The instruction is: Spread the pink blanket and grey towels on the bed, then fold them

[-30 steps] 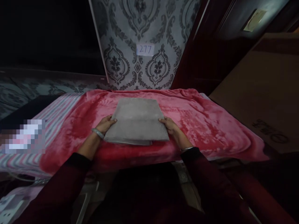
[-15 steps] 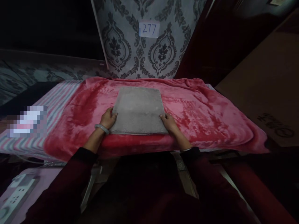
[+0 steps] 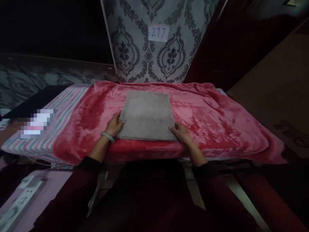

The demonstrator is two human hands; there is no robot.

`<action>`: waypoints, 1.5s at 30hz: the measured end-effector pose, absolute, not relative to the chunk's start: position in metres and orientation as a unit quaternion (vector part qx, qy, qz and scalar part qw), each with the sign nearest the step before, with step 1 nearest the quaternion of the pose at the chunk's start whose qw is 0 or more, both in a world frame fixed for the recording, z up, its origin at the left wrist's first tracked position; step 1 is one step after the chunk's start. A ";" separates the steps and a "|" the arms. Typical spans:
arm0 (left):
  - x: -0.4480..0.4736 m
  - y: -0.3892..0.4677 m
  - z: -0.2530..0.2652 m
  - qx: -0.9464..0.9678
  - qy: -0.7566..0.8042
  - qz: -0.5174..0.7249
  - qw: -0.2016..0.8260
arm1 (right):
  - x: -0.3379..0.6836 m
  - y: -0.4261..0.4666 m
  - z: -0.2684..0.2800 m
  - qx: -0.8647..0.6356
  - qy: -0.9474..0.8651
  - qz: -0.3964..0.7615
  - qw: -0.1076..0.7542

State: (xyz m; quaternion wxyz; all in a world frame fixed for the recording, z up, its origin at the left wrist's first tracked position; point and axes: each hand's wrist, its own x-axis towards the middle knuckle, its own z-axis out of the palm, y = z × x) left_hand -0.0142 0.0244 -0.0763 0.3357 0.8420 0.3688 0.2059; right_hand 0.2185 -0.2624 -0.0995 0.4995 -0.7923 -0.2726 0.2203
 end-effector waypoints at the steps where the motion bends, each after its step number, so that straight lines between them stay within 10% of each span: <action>1: -0.014 0.021 -0.076 0.846 0.369 0.214 0.319 | 0.218 -0.262 -0.101 -0.799 -0.274 0.210 0.492; 15: -0.012 -0.021 -0.040 0.932 0.292 0.212 0.037 | 0.189 -0.226 -0.062 -0.866 -0.442 -0.084 0.217; 22: 0.003 -0.049 -0.066 0.972 0.221 0.074 0.007 | 0.156 -0.188 -0.074 -0.837 -0.541 0.001 0.087; 45: 0.121 0.051 0.014 0.970 0.209 0.067 0.108 | 0.252 -0.099 -0.007 -0.888 -0.436 0.033 0.143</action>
